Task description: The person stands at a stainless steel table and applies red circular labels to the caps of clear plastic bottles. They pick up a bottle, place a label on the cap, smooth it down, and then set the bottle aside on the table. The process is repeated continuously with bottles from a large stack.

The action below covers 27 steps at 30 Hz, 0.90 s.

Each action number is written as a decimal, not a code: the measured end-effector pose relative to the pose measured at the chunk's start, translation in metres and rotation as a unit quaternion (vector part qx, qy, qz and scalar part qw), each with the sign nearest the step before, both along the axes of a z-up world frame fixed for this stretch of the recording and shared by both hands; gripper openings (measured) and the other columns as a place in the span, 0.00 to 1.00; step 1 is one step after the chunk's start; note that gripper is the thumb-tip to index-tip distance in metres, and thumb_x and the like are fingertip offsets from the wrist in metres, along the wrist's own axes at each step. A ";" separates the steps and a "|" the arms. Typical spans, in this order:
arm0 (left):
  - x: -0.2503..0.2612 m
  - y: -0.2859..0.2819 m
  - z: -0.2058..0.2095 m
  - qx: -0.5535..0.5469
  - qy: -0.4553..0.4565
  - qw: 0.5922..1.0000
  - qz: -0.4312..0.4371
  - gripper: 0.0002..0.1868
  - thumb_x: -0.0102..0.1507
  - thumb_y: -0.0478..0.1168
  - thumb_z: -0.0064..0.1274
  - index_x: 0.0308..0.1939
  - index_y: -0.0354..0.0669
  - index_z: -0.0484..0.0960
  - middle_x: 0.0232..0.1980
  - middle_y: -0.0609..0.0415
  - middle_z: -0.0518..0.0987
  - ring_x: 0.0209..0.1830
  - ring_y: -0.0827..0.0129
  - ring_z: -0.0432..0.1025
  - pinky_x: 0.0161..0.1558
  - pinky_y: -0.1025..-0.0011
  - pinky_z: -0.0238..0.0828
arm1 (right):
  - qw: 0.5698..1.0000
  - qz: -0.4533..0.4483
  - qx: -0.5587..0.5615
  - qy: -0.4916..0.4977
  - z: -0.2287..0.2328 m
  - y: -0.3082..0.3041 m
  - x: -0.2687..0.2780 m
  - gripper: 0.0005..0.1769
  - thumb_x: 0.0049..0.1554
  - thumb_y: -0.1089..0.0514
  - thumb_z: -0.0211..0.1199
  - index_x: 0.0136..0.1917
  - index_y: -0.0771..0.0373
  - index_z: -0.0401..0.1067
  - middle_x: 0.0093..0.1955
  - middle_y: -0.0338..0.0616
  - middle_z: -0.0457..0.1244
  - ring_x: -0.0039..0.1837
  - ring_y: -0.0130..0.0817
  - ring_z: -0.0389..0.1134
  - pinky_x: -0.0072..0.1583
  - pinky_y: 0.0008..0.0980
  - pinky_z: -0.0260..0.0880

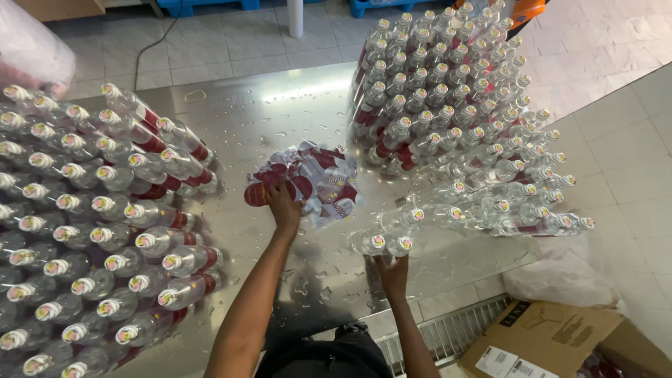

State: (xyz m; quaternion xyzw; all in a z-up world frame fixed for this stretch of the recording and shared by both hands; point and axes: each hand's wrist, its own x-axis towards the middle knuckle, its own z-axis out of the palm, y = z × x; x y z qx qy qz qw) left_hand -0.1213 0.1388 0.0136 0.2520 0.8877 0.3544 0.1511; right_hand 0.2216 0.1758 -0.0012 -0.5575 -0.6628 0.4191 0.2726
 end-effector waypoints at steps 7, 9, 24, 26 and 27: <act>-0.018 -0.015 -0.048 0.069 -0.103 0.992 0.020 0.37 0.66 0.33 0.67 0.79 0.42 0.73 0.43 0.45 0.83 0.54 0.49 0.78 0.63 0.51 0.73 | 0.999 -0.026 0.025 0.014 0.024 -0.011 -0.016 0.54 0.56 0.49 0.80 0.85 0.64 0.55 0.82 0.61 0.55 0.83 0.58 0.58 0.80 0.56 0.64; -0.023 -0.016 -0.048 0.017 -0.034 0.998 0.057 0.41 0.55 0.35 0.78 0.72 0.45 0.80 0.69 0.41 0.74 0.70 0.44 0.71 0.58 0.49 0.77 | 0.996 -0.087 -0.007 0.028 0.038 -0.023 -0.018 0.43 0.56 0.54 0.75 0.80 0.60 0.62 0.73 0.54 0.58 0.75 0.49 0.63 0.72 0.47 0.68; -0.006 0.005 -0.029 0.125 -0.026 0.989 0.077 0.38 0.49 0.22 0.77 0.63 0.33 0.80 0.53 0.37 0.87 0.51 0.46 0.84 0.43 0.49 0.84 | 0.997 0.024 -0.071 -0.006 0.037 -0.073 0.042 0.32 0.61 0.52 0.67 0.78 0.54 0.68 0.80 0.45 0.52 0.76 0.44 0.65 0.76 0.49 0.73; -0.001 0.016 -0.036 0.135 0.001 0.989 0.067 0.35 0.47 0.24 0.79 0.58 0.34 0.82 0.51 0.41 0.88 0.51 0.47 0.82 0.43 0.49 0.83 | 0.998 0.037 -0.051 -0.002 0.031 -0.062 0.049 0.31 0.62 0.54 0.67 0.77 0.54 0.69 0.80 0.44 0.52 0.76 0.42 0.65 0.74 0.46 0.74; 0.005 0.018 -0.041 0.142 0.027 0.988 0.058 0.33 0.45 0.26 0.81 0.54 0.36 0.85 0.49 0.44 0.89 0.50 0.47 0.80 0.43 0.50 0.82 | 0.998 0.050 -0.034 -0.001 0.028 -0.059 0.056 0.30 0.63 0.57 0.67 0.77 0.54 0.70 0.80 0.43 0.52 0.75 0.40 0.66 0.72 0.43 0.76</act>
